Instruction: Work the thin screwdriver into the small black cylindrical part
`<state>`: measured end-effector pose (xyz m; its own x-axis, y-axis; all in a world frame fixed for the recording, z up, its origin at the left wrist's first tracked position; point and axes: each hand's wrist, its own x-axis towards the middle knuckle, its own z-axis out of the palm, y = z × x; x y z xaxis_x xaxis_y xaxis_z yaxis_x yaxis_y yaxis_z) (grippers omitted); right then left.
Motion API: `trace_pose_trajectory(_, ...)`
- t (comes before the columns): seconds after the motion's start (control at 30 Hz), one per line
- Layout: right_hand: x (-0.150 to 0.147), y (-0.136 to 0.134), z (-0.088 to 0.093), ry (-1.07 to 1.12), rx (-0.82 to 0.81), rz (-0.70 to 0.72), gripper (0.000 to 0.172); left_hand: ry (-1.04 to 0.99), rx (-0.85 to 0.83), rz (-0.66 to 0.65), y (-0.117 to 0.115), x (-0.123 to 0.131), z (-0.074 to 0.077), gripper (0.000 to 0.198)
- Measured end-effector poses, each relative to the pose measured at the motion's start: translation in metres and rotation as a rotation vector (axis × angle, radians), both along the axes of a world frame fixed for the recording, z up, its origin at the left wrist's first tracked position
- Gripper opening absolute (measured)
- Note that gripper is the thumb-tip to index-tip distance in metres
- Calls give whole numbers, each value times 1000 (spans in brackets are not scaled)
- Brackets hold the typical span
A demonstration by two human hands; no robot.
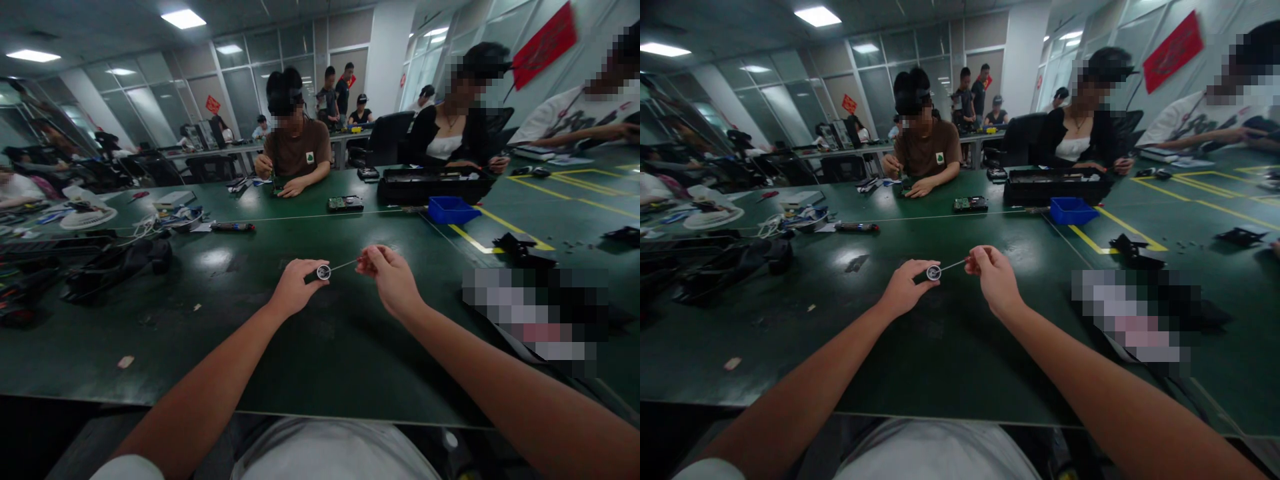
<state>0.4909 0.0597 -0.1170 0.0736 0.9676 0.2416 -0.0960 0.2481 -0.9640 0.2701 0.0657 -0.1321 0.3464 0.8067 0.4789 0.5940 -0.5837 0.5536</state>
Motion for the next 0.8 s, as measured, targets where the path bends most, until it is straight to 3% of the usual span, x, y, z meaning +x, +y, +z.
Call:
trace_pose_trajectory(0.3, -4, -19, 9, -402, 244, -111, 23, 11, -73, 43, -3, 1, 4, 39)
trace_pose_trajectory(0.6, -3, -19, 6, -510, 323, -31, 19, 44, -3, 54, -1, 0, 0, 40)
trace_pose_trajectory(0.8, -4, -21, 8, -632, 412, -80, 15, 64, 7, 62, -1, 0, 1, 38)
